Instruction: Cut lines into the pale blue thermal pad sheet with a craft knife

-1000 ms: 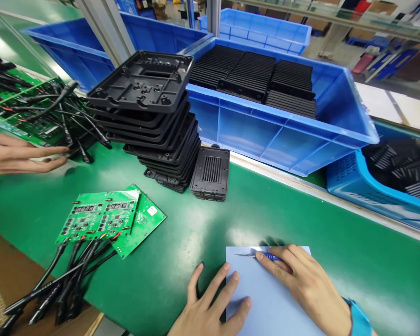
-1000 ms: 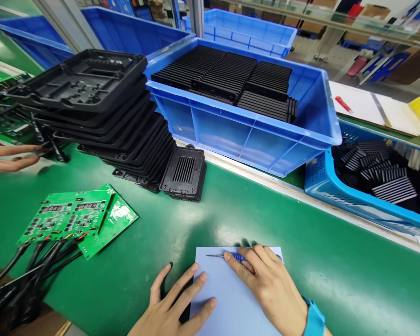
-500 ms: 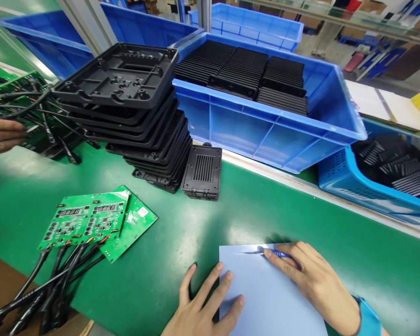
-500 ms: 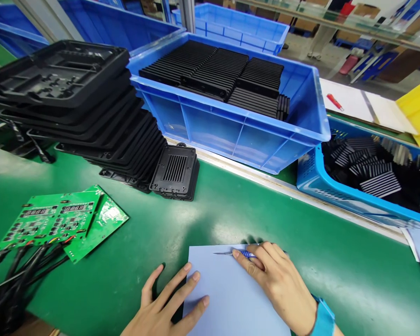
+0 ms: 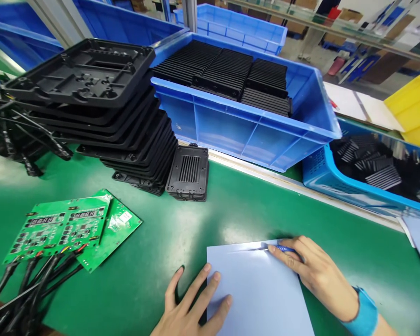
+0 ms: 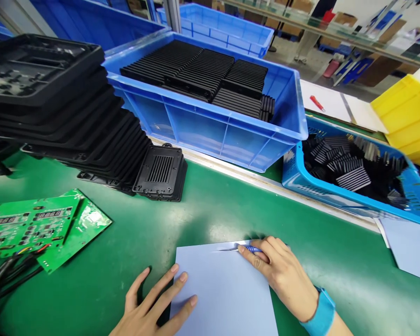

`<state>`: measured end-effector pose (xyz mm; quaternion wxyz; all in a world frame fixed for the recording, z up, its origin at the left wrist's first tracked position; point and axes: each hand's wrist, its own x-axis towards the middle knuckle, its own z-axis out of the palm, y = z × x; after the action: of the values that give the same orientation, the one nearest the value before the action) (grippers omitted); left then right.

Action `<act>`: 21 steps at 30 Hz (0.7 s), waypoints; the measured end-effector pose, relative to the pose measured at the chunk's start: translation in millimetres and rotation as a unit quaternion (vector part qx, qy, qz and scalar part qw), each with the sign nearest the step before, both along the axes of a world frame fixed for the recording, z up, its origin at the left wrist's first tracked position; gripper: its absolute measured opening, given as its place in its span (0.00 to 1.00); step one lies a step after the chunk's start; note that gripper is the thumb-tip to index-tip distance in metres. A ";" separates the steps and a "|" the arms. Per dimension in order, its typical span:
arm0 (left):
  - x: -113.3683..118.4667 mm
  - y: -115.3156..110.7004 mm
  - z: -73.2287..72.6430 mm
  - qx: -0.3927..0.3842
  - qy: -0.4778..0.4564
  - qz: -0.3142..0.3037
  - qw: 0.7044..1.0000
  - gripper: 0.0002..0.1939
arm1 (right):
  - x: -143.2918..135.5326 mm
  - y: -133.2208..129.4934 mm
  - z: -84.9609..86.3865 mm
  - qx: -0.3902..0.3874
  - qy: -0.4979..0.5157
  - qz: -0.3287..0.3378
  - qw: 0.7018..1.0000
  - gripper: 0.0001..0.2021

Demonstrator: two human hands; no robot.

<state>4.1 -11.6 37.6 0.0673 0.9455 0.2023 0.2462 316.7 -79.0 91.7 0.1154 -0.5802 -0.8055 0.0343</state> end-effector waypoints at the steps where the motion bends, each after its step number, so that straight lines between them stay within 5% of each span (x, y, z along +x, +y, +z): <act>1: -0.5 -0.2 -0.8 -0.001 0.005 -0.001 1.000 0.12 | 1.7 -0.6 -0.1 0.000 0.002 -0.003 1.000 0.25; 15: -0.8 2.0 -1.6 0.001 -0.013 -0.005 1.000 0.15 | 29.8 -13.0 4.5 0.016 -0.027 -0.021 0.999 0.24; 21: -7.9 2.3 -1.9 0.021 0.059 -0.032 0.998 0.16 | 43.0 -20.4 5.2 0.010 -0.035 -0.023 0.999 0.24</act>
<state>-3.9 -9.3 35.7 0.0435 0.9654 0.1707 0.1923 359.7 -99.4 96.9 0.0939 -0.5981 -0.7959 0.0035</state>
